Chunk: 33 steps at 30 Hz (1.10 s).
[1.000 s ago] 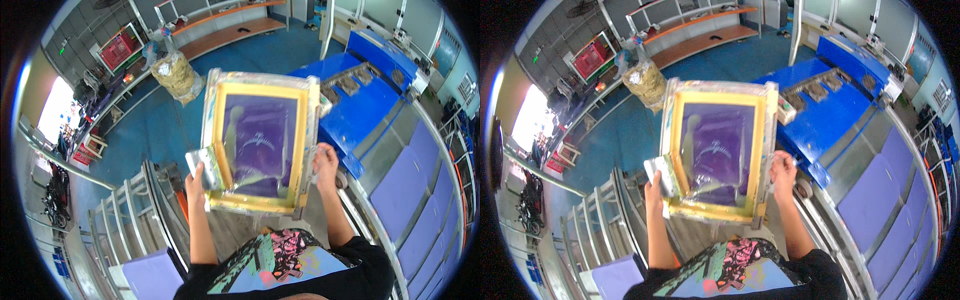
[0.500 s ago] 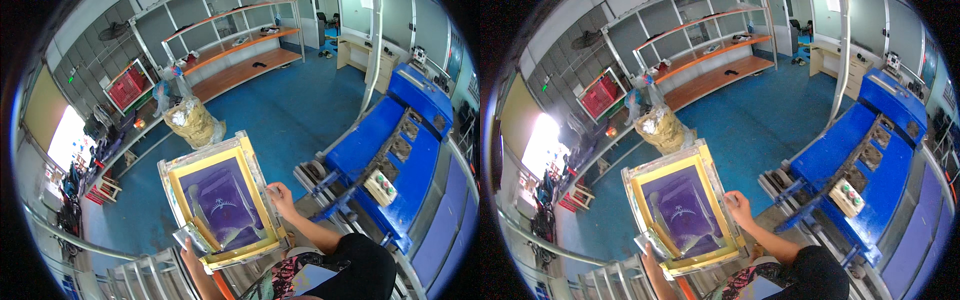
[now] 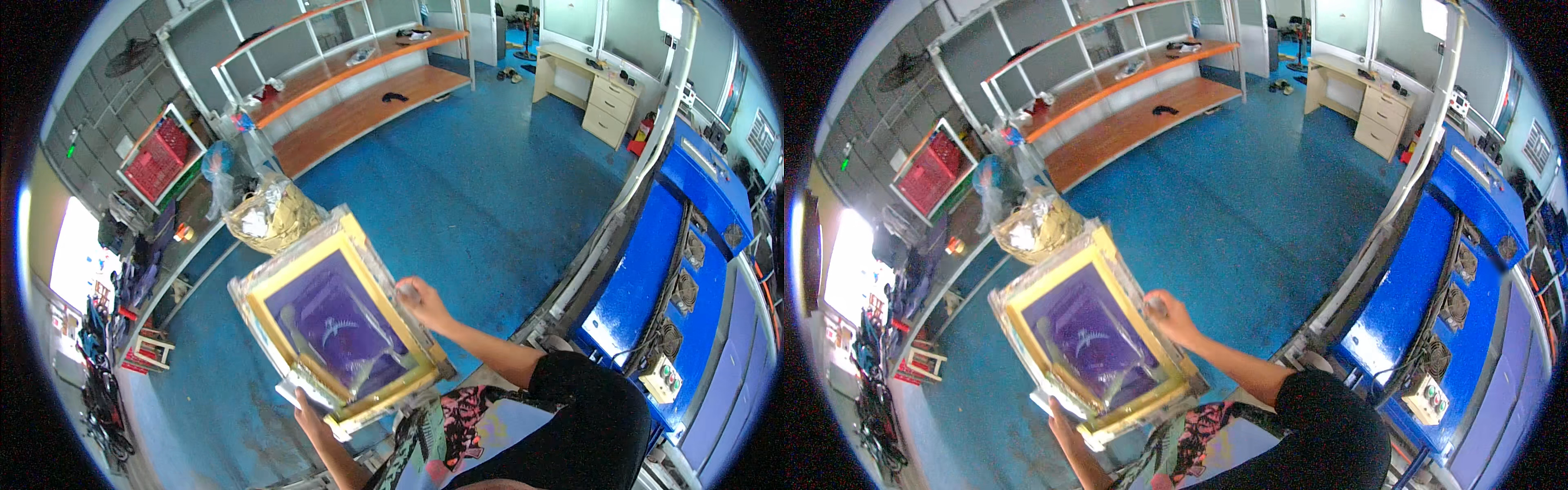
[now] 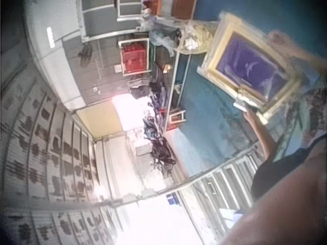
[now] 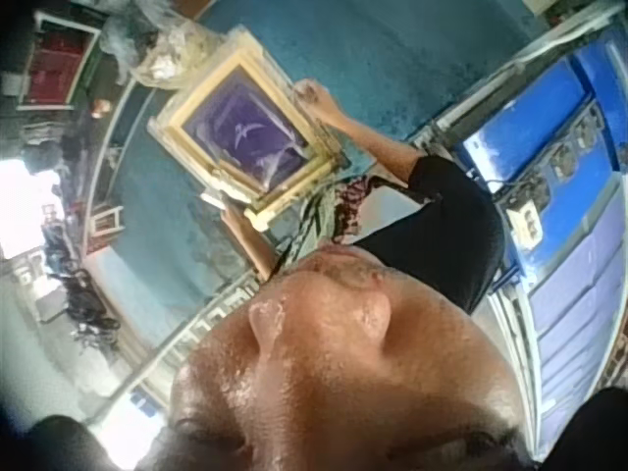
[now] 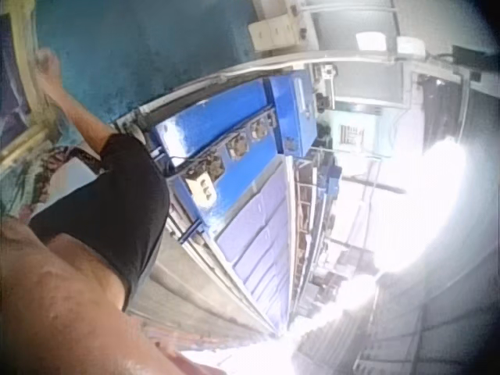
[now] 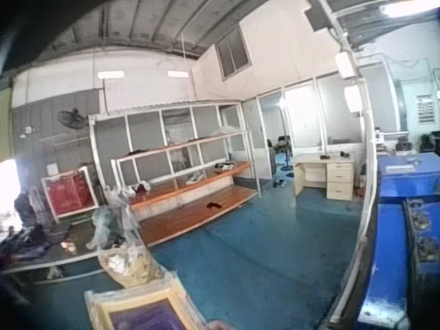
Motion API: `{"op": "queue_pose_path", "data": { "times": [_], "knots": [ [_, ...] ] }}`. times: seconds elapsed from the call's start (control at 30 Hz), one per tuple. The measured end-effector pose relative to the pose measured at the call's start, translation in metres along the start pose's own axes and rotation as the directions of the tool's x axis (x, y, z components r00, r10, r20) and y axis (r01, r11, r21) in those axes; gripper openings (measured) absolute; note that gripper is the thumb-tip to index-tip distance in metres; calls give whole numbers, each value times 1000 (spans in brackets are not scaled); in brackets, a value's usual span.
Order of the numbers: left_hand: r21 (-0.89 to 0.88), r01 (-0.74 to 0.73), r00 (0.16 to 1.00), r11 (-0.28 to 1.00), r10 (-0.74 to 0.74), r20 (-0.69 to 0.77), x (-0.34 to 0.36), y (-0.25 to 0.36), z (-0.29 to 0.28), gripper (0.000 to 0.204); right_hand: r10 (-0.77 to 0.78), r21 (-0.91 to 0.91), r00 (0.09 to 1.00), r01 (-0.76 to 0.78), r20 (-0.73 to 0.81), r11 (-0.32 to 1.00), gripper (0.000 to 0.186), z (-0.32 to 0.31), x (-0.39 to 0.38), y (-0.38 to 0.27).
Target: The person performs screen printing on purple fabric pieces laid out on a table. They use a squeegee to pull ink across a screen frame, then walk to a nearby table to pour liquid from a bottle onto the screen and wipe it with a cloth. They return to the table and continue printing on additional fabric pieces.
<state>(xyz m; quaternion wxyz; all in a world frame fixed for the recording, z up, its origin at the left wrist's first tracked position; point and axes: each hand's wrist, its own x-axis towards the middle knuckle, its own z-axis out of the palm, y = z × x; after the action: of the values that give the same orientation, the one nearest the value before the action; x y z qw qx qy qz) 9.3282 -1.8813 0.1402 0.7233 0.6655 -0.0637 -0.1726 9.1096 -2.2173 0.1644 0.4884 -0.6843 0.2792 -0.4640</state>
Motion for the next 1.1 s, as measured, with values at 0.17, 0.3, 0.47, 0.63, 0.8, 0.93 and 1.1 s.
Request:
{"op": "queue_pose_path", "data": {
  "times": [0.17,0.3,0.47,0.63,0.8,0.93,1.1],
  "knots": [
    [13,18,985,1000,-20,171,142,40,135,66,339,214,940,-325,-31,921,24,-35,114,17],
    [208,164,965,964,-200,168,226,32,264,60,440,342,882,-366,-168,866,25,-89,160,44],
    [276,190,824,942,-306,477,301,-5,442,61,572,409,721,-421,-391,810,26,-164,203,106],
    [395,79,773,915,-307,556,318,-28,650,67,514,337,651,-389,-558,858,26,-265,286,157],
    [293,10,713,956,-212,668,306,-33,807,70,477,316,613,-359,-630,878,24,-364,374,169],
    [342,152,574,927,-365,733,304,-47,913,69,380,224,609,-319,-696,921,24,-437,429,186],
    [363,243,455,900,-436,777,302,-94,1051,69,310,64,607,-391,-732,918,18,-533,505,250]
  ]
}}
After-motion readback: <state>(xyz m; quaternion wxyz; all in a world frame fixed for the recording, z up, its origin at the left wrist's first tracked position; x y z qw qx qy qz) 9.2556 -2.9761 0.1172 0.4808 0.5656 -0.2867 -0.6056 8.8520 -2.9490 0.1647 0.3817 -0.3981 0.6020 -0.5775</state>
